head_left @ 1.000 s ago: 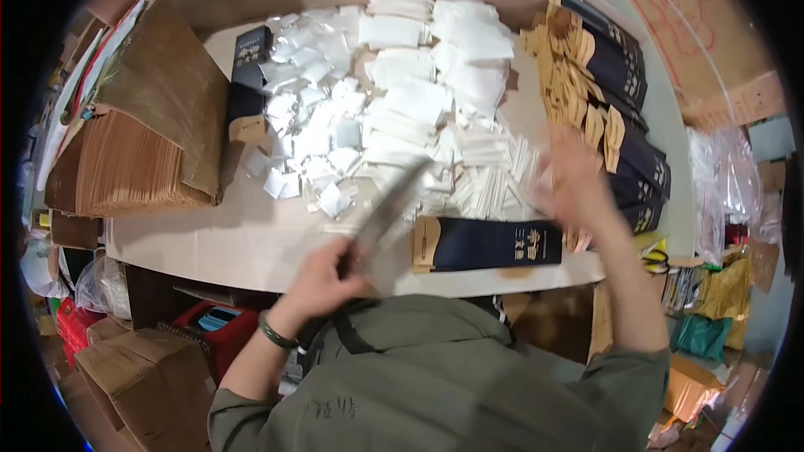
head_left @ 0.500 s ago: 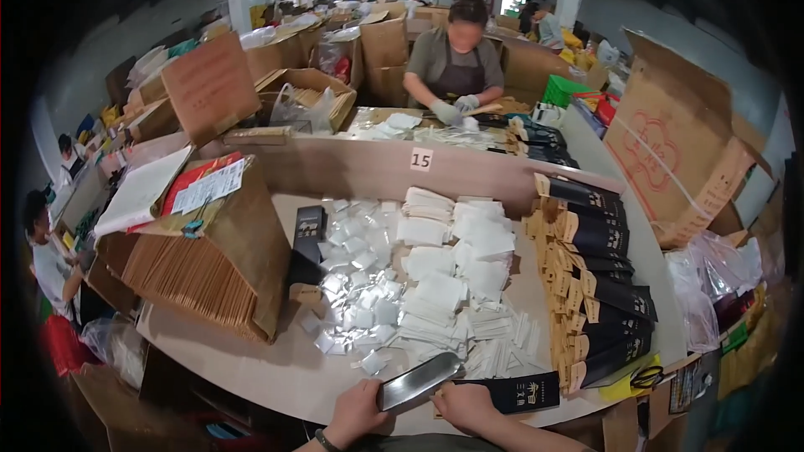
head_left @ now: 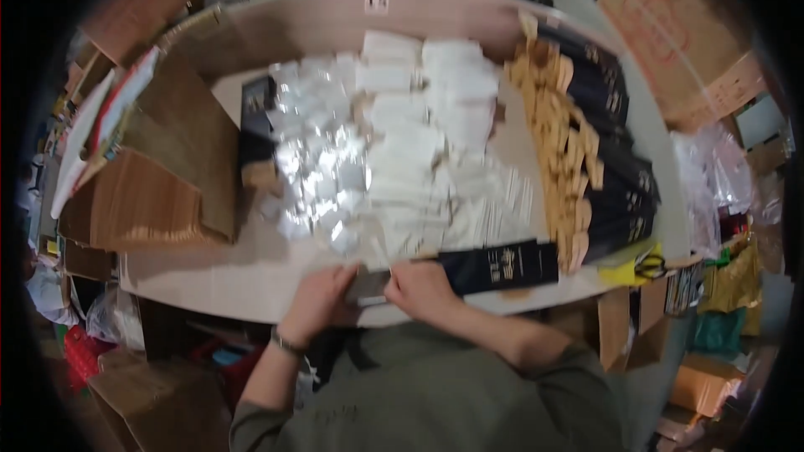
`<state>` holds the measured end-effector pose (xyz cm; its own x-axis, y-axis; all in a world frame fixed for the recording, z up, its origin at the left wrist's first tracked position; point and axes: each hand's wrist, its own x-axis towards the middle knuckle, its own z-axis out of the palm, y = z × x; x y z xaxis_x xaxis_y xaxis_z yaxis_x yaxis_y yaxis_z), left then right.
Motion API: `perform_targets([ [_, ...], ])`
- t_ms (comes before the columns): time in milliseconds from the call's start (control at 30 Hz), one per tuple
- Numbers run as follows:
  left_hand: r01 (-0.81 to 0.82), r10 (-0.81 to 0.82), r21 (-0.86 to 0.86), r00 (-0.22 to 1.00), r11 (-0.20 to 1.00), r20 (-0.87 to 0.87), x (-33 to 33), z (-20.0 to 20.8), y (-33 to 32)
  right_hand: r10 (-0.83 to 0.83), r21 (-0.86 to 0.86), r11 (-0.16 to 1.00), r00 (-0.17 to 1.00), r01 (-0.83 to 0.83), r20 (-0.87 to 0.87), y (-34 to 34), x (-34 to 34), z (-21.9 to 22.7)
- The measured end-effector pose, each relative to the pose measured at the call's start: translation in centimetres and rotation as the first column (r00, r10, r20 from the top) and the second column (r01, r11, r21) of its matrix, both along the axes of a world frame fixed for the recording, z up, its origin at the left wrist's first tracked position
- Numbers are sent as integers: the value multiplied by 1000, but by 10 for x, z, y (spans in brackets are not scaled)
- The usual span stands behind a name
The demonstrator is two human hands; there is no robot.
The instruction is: Bundling thin product items and placing them into envelopes at a packaging station.
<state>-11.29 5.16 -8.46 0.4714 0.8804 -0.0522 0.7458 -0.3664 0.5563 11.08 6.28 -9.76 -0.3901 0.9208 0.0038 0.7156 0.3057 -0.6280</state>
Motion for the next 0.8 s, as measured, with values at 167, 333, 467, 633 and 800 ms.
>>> perform_targets([
  [167, -11, -11, 307, 998, 952, 70, -11, 6, 24, -3, -4, 1000, 1000, 3, -17, 52, 64, 14],
  [333, -338, 334, 250, 941, 907, 59, -17, -1, 88, -131, 278, 958, 970, 70, 204, 115, 143, -3],
  [467, -234, 200, 414, 972, 880, 125, 8, -9, 140, -103, -11, 994, 940, 113, 326, 117, 137, 1],
  [633, -253, 278, 266, 959, 930, -60, 0, -13, 146, -187, 211, 969, 936, 126, 298, 105, 149, 5],
  [800, -466, 419, 294, 883, 835, 211, -12, -22, 122, -199, 145, 972, 978, 187, 70, 123, 129, 18],
])
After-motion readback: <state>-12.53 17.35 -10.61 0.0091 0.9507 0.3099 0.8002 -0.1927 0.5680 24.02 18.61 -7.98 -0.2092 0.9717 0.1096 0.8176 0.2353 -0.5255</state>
